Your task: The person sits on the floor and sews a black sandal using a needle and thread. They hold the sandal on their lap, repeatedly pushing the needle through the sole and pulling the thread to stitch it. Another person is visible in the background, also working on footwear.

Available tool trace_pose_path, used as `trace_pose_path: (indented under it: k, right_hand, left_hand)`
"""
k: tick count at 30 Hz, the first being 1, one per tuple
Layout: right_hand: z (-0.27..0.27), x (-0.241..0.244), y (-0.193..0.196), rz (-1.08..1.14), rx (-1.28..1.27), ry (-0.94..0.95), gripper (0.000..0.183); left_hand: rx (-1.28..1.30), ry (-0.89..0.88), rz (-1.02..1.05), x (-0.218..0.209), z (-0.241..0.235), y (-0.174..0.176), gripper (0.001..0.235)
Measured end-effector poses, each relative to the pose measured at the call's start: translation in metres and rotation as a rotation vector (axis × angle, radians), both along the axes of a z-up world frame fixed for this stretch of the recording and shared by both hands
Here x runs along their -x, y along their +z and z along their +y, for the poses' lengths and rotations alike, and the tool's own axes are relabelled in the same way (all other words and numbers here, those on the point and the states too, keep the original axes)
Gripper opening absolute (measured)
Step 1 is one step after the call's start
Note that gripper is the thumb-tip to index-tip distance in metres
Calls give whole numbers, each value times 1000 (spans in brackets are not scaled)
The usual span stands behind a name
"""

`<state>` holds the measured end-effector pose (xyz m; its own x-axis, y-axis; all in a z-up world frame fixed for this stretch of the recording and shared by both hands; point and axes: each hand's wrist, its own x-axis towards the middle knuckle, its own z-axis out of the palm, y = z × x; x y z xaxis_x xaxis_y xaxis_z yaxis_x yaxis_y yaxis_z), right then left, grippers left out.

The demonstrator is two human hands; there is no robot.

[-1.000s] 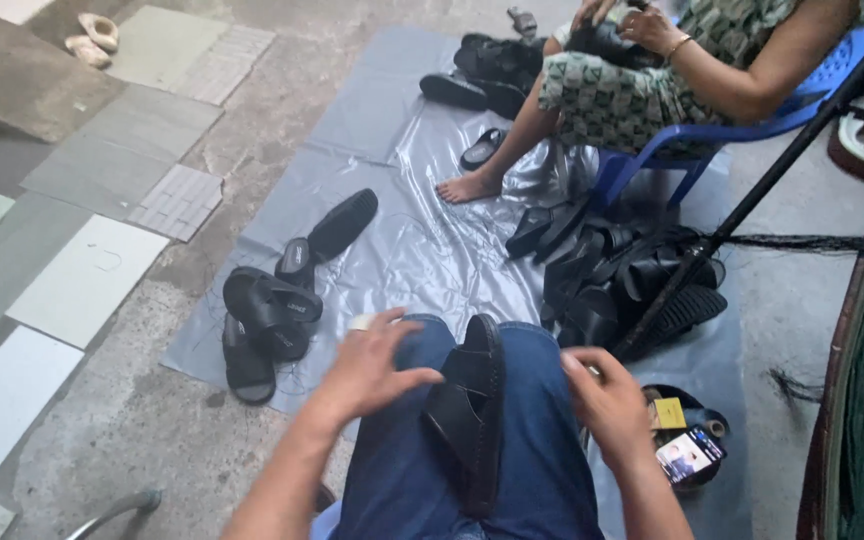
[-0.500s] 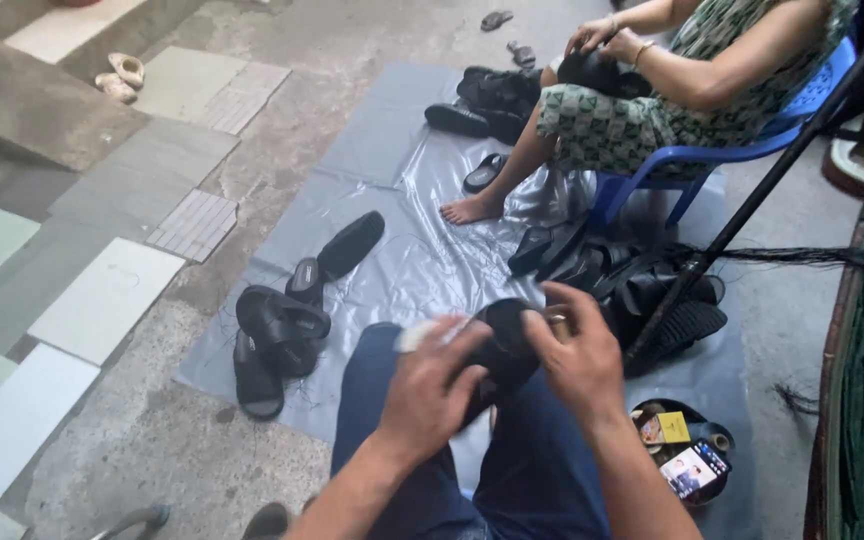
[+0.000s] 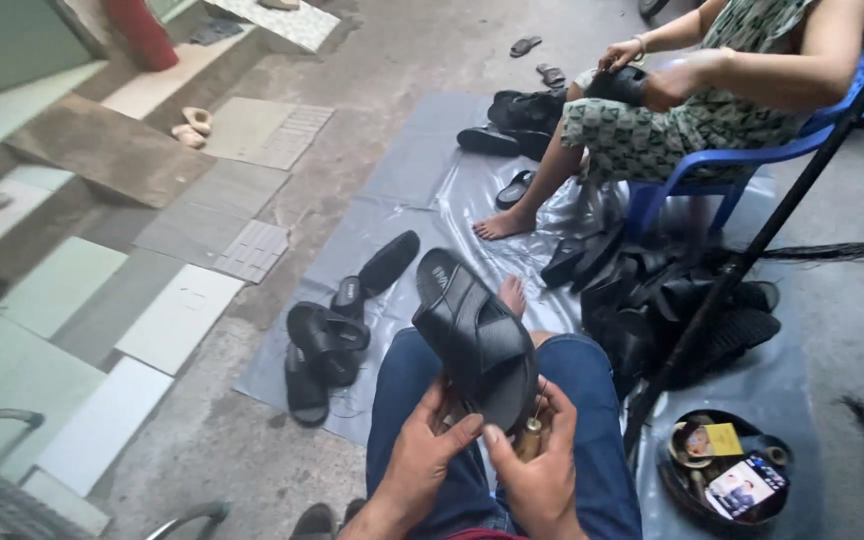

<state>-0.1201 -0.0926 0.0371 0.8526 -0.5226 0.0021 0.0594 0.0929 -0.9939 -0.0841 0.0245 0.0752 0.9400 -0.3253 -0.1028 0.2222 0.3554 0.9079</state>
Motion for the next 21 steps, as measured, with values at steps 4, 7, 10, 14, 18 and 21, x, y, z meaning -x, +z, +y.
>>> trace_pose_path:
  k: [4,7,10,14,18,21]
  right_hand:
    - [7,11,-3,-23,-10,35,79]
    - [6,19,-2,0,61,63,81]
    - [1,24,4,8,42,88,80]
    - [-3,34,15,-3,-22,102,72]
    - [-2,33,22,35,101,17,70]
    - [3,37,42,59,-7,34,70]
  left_hand:
    - [-118,79,93,6,-1,13,66]
    - [-238,110,66,12,1,30,59]
    - [-203,69,-60,15,3,25,56]
    - [-192,41,-238,18,1,5,51]
    - [-490,95,-295,17,0,20,47]
    - [-390,-5,-271,15,2,14,54]
